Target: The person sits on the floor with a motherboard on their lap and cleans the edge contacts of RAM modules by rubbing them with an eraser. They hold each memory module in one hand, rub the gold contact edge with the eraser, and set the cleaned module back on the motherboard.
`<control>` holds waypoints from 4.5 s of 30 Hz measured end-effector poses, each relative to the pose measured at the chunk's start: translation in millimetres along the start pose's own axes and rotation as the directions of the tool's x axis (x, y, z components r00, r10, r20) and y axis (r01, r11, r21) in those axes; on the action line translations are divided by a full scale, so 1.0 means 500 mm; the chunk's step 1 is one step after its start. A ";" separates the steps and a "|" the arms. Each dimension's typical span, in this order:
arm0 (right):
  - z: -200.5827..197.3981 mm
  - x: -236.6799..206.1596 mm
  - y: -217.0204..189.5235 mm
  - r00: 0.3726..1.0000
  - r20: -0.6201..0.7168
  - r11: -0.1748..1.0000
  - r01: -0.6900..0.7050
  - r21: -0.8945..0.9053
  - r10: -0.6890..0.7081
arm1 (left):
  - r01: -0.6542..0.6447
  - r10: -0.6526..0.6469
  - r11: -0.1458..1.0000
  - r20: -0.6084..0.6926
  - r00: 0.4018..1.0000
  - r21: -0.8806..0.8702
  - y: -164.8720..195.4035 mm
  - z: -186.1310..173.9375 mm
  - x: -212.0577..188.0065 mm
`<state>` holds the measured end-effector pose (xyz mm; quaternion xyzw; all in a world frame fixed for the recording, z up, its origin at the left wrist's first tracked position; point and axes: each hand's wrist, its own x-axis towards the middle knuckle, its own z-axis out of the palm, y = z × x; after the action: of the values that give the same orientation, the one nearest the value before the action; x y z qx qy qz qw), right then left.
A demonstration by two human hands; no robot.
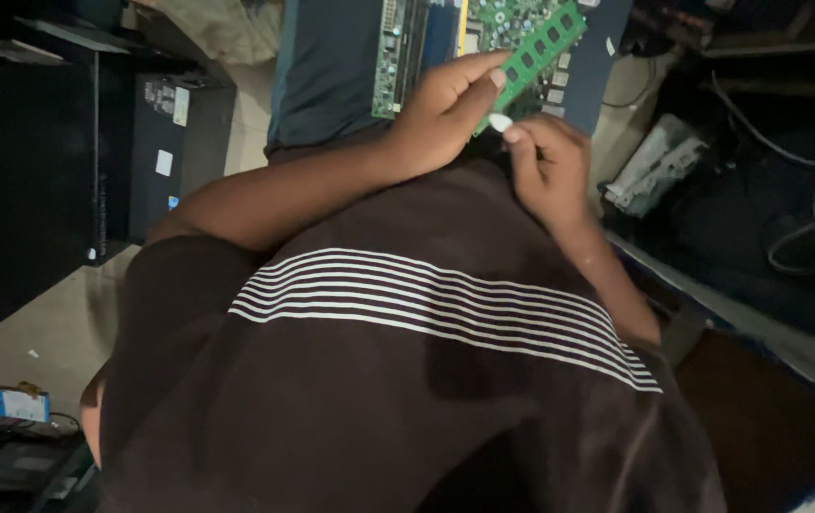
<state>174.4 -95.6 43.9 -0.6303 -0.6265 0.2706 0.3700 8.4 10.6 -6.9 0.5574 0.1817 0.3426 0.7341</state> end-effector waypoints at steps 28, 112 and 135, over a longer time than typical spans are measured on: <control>0.016 -0.004 -0.009 0.999 0.049 0.999 0.015 0.051 -0.017 | 0.000 0.000 1.000 -0.012 1.000 0.011 0.020 -0.002 0.001; -0.073 0.045 0.083 0.957 -0.281 0.976 -0.129 -0.176 0.076 | 0.118 -0.129 0.986 0.095 0.987 0.117 0.029 -0.017 -0.015; 0.013 0.017 0.002 0.999 -0.013 0.996 0.045 -0.074 -0.046 | 0.153 -0.155 0.985 -0.012 0.988 -0.081 0.011 -0.016 -0.009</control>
<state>170.0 -86.5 40.4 -0.6311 -0.6476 0.2340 0.3571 -1.4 13.7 -4.8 0.5089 0.2172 0.2969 0.7783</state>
